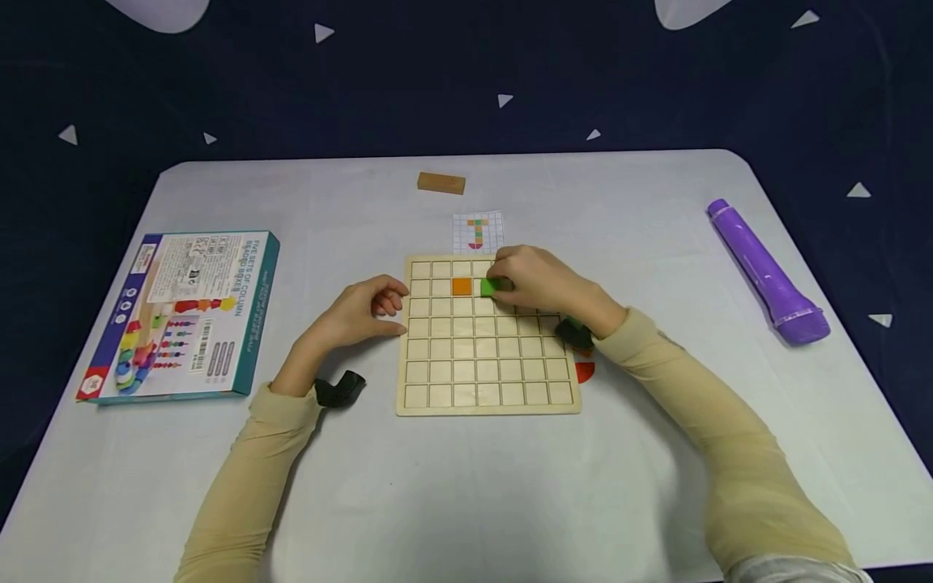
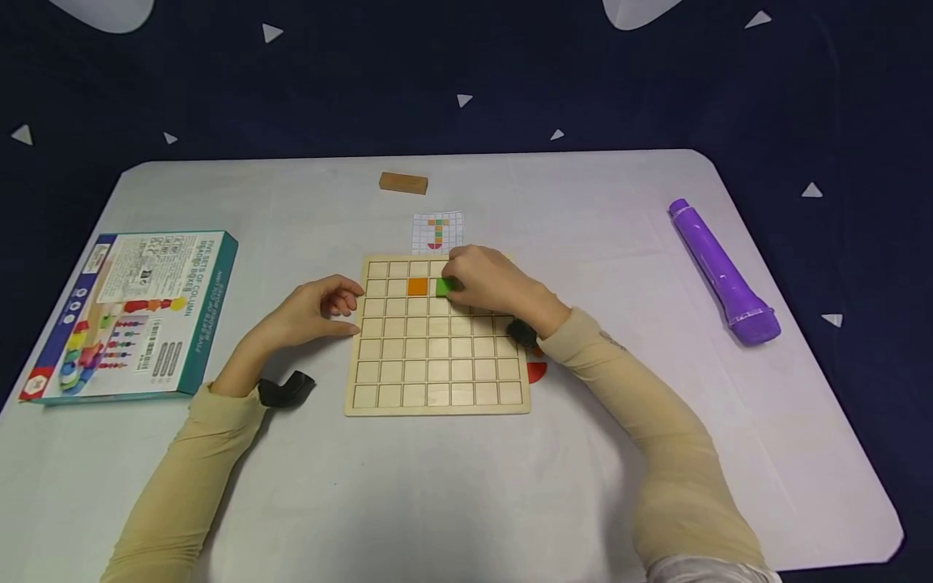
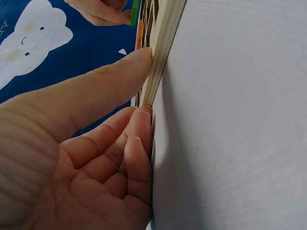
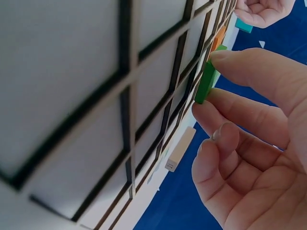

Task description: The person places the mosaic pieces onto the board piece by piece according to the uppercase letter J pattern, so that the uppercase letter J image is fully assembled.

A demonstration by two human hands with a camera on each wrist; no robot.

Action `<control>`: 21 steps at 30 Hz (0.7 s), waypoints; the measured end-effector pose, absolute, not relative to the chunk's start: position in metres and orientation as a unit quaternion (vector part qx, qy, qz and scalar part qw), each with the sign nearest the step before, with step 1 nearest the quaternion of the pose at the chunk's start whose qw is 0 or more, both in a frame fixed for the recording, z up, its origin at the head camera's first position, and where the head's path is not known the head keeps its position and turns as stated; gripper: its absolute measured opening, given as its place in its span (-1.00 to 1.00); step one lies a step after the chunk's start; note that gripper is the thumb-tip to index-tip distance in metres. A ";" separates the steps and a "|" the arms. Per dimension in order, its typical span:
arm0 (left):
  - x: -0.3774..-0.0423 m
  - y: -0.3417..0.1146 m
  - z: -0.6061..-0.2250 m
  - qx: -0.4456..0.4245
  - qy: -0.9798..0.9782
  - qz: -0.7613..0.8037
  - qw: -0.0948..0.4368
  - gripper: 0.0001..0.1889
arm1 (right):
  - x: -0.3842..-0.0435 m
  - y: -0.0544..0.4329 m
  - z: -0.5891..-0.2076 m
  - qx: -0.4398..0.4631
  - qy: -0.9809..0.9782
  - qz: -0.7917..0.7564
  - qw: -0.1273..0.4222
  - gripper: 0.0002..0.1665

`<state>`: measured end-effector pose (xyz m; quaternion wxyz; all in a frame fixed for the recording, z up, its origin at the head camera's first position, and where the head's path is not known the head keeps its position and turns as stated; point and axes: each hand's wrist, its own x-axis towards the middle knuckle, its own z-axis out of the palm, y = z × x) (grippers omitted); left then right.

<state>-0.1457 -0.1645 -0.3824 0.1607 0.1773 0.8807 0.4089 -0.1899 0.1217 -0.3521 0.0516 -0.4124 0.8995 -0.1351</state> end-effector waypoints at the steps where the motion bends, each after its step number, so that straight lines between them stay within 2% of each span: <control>1: -0.146 -0.165 -0.382 0.177 0.880 0.410 0.161 -0.49 | -0.190 0.121 -0.352 -0.413 0.899 -0.136 0.054 -0.81; 21: -0.147 -0.164 -0.383 0.175 0.879 0.414 0.159 -0.48 | -0.197 0.112 -0.354 -0.425 0.896 -0.117 0.064 -0.81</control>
